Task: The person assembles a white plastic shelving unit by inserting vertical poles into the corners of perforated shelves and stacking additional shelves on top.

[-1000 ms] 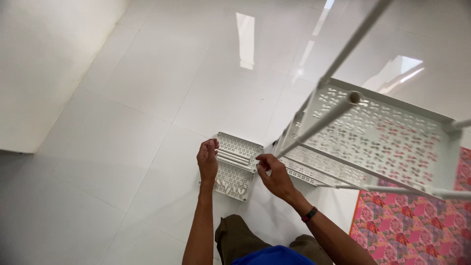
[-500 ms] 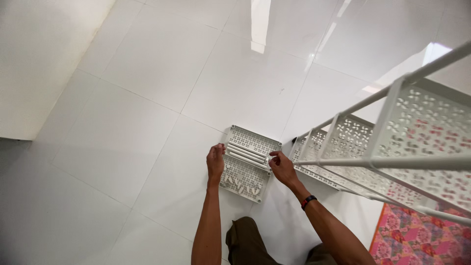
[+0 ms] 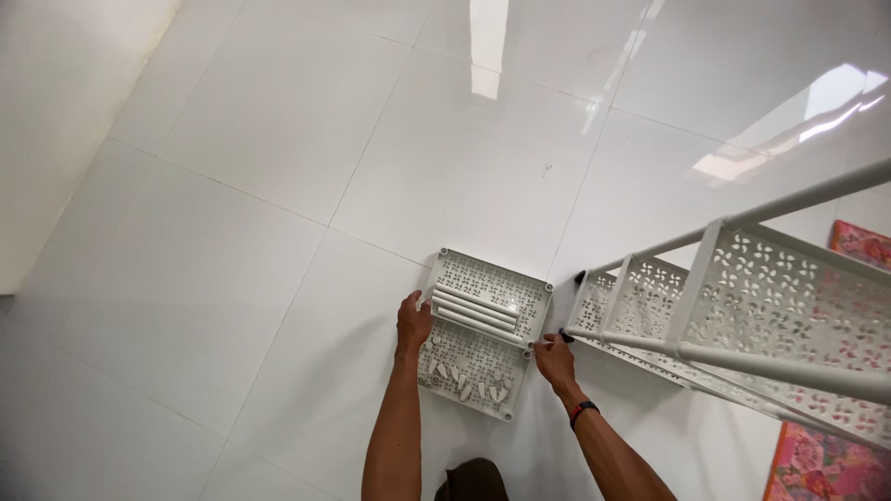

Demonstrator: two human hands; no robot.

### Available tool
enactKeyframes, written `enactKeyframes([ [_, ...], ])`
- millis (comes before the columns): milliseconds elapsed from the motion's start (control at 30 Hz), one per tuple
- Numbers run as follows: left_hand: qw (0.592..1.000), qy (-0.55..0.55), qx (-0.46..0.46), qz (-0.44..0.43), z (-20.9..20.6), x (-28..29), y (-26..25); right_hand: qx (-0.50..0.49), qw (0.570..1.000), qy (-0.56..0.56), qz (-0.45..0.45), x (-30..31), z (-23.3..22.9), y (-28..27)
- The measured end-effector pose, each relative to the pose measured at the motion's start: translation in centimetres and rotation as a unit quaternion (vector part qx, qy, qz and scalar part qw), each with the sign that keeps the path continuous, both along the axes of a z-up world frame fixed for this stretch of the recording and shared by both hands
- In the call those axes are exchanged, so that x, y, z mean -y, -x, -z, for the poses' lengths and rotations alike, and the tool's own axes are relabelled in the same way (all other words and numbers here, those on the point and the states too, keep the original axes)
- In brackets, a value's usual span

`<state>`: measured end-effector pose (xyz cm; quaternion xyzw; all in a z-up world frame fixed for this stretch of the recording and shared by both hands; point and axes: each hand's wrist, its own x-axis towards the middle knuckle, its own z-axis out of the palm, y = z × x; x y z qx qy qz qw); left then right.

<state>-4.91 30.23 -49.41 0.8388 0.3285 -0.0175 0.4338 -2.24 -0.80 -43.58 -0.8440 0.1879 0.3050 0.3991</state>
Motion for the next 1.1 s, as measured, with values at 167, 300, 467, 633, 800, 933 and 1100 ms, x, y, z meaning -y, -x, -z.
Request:
enactKeyframes([
  [167, 0.996, 0.000, -0.084, 0.004, 2.7, 0.2, -1.2, -0.012, 0.999, -0.026, 0.033, -1.1, 1.8, -0.4],
  [300, 0.991, -0.034, -0.126, 0.006, 3.8, 0.2, -1.9, -0.001, 0.998, -0.053, 0.046, -1.5, 2.5, -0.7],
  [467, 0.980, -0.090, -0.174, 0.029, 5.2, 0.2, -2.5, 0.008, 0.999, -0.021, 0.036, -1.4, 3.4, -1.3],
  [633, 0.979, -0.089, -0.185, 0.012, 7.1, -0.1, -2.2, 0.143, 0.988, -0.020, -0.049, -1.4, 4.5, -1.4],
  [800, 0.987, -0.092, -0.135, -0.005, 7.5, -0.8, -2.6, 0.146, 0.988, -0.030, -0.048, -1.9, 3.6, -1.8],
  [933, 0.995, -0.048, -0.088, -0.023, 5.7, -1.4, -2.2, 0.131, 0.988, -0.069, -0.031, -2.2, 1.8, -1.8],
  [1100, 0.996, 0.042, -0.056, -0.060, -0.5, -2.2, -0.2, 0.119, 0.988, -0.089, -0.031, -1.7, -0.2, -0.4],
])
